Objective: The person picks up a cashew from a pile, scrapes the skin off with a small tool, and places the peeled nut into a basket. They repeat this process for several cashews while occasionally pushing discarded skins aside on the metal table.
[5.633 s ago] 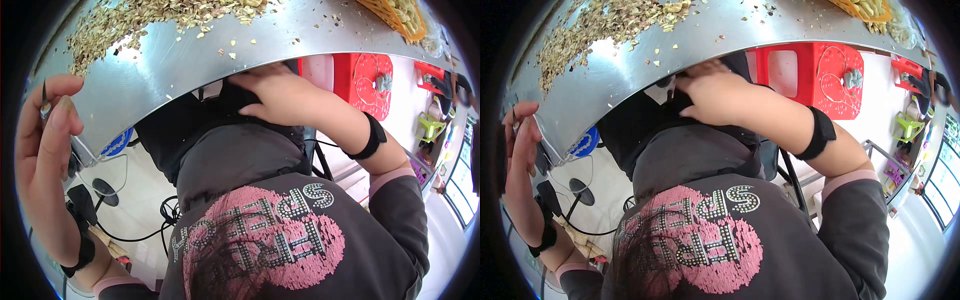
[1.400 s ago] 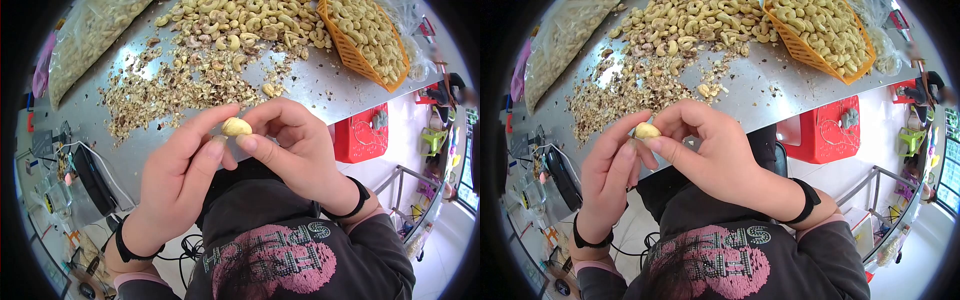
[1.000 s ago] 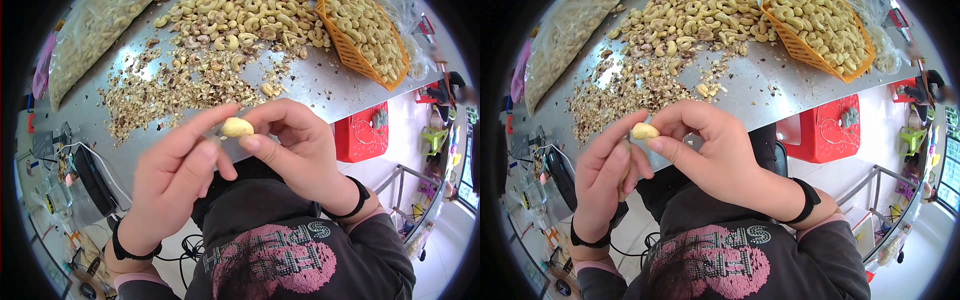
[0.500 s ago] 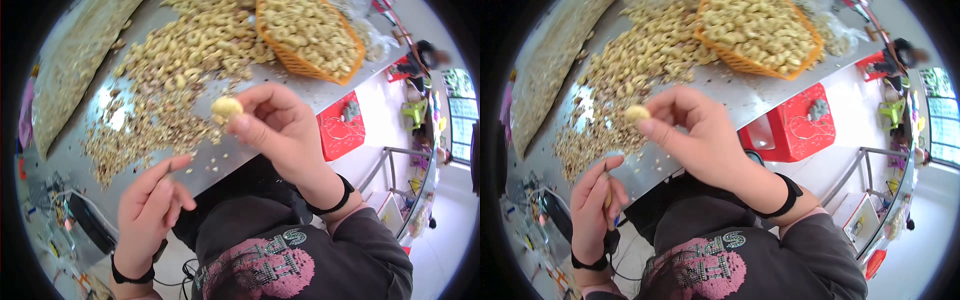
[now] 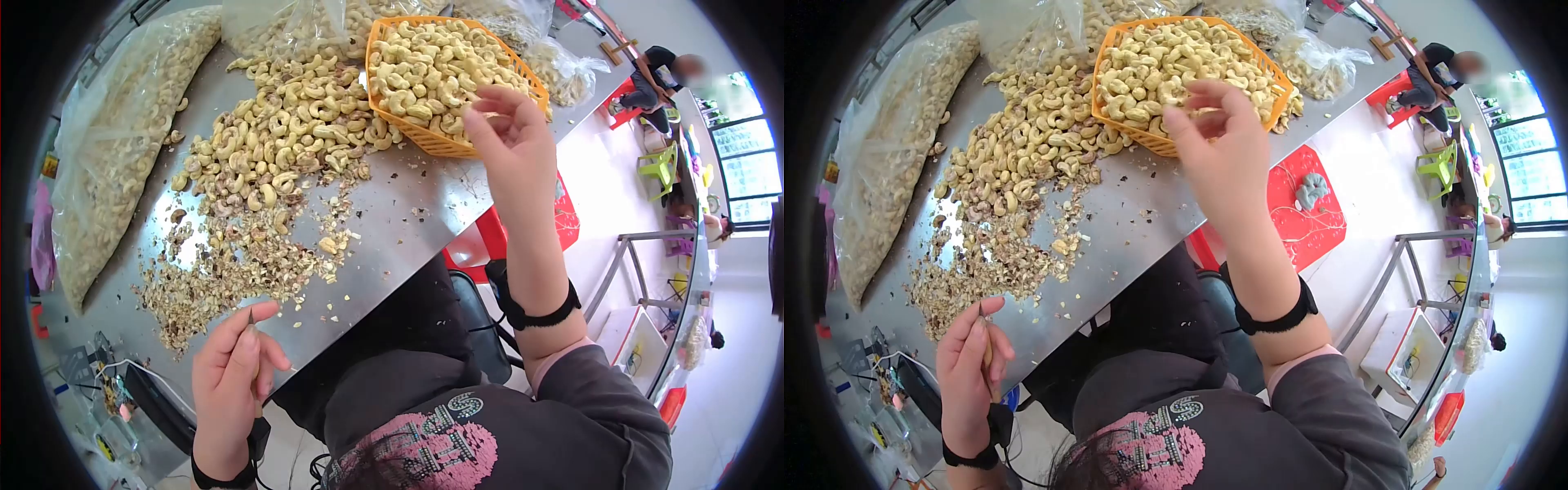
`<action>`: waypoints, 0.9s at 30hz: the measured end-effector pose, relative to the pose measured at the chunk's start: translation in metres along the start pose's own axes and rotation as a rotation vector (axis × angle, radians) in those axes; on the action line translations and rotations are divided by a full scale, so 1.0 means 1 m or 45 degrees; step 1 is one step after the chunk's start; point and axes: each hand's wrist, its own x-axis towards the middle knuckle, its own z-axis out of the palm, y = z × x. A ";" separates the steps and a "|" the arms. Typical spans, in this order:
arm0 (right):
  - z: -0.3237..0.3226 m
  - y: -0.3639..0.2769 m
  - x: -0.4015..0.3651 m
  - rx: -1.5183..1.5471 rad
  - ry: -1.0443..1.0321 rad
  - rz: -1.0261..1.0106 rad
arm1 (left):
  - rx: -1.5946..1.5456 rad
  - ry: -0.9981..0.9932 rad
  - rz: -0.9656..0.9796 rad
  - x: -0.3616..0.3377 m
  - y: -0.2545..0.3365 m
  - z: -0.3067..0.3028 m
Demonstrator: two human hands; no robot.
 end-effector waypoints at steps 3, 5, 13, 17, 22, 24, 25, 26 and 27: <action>0.011 -0.009 -0.018 0.244 -0.192 0.077 | 0.042 0.051 -0.019 0.002 0.002 -0.005; 0.021 -0.017 -0.032 0.143 -0.408 -0.038 | 0.058 0.065 -0.009 0.002 0.004 -0.008; 0.060 -0.015 -0.058 -0.066 -0.834 -0.112 | 0.049 0.079 -0.015 0.001 0.001 -0.009; 0.065 -0.013 -0.063 -0.178 -0.899 -0.181 | 0.103 0.031 -0.014 -0.001 -0.001 -0.011; 0.073 -0.015 -0.069 -0.291 -0.868 -0.332 | 0.063 -0.001 -0.016 -0.002 -0.005 -0.011; 0.079 -0.018 -0.071 -0.252 -0.917 -0.399 | 0.063 -0.029 -0.047 -0.003 -0.005 -0.011; 0.082 -0.020 -0.072 -0.250 -0.925 -0.404 | 0.058 -0.021 -0.047 -0.004 -0.005 -0.011; 0.085 -0.022 -0.074 -0.275 -0.934 -0.414 | 0.073 -0.035 -0.061 -0.004 -0.004 -0.010; 0.087 -0.024 -0.076 -0.299 -0.943 -0.423 | 0.089 -0.049 -0.075 -0.006 -0.003 -0.010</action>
